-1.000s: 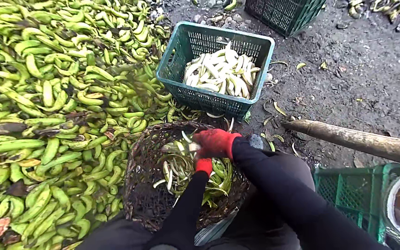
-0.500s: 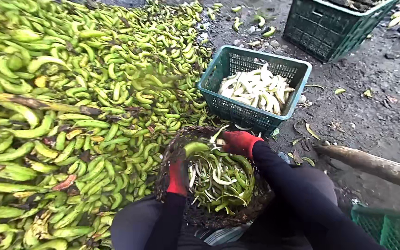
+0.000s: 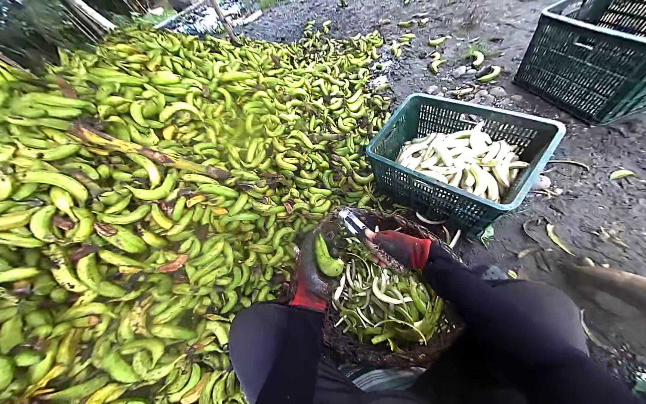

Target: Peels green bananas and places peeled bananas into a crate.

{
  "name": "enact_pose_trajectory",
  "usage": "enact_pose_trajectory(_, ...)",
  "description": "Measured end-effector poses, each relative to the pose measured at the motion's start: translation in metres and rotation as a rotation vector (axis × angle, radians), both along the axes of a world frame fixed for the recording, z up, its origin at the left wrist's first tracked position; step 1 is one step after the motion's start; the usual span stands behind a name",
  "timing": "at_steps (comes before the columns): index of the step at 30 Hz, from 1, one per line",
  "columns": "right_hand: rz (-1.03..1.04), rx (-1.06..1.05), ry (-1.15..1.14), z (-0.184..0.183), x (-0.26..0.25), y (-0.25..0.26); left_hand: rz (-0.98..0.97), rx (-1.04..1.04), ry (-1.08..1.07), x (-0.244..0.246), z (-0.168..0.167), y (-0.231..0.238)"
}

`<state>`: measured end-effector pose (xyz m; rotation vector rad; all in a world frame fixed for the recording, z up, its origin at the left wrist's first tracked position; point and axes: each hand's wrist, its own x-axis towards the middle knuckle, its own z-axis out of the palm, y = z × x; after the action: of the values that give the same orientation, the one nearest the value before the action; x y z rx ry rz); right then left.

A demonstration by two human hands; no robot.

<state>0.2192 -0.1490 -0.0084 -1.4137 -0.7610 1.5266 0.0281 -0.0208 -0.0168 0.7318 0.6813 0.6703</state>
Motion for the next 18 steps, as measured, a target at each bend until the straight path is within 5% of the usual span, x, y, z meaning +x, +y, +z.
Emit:
enact_pose_trajectory(8, 0.32, 0.16, -0.878, 0.003, -0.023, 0.0, -0.151, 0.258, 0.17, 0.001, 0.005, 0.009)
enact_pose_trajectory(15, 0.288, 0.178, -1.012, 0.007, -0.019, -0.003, -0.155, 0.272, 0.224, 0.012, 0.013, 0.006)
enact_pose_trajectory(18, 0.076, 0.13, -1.138, -0.005, -0.007, 0.005, -0.09, 0.24, 0.218, 0.022, 0.012, -0.019)
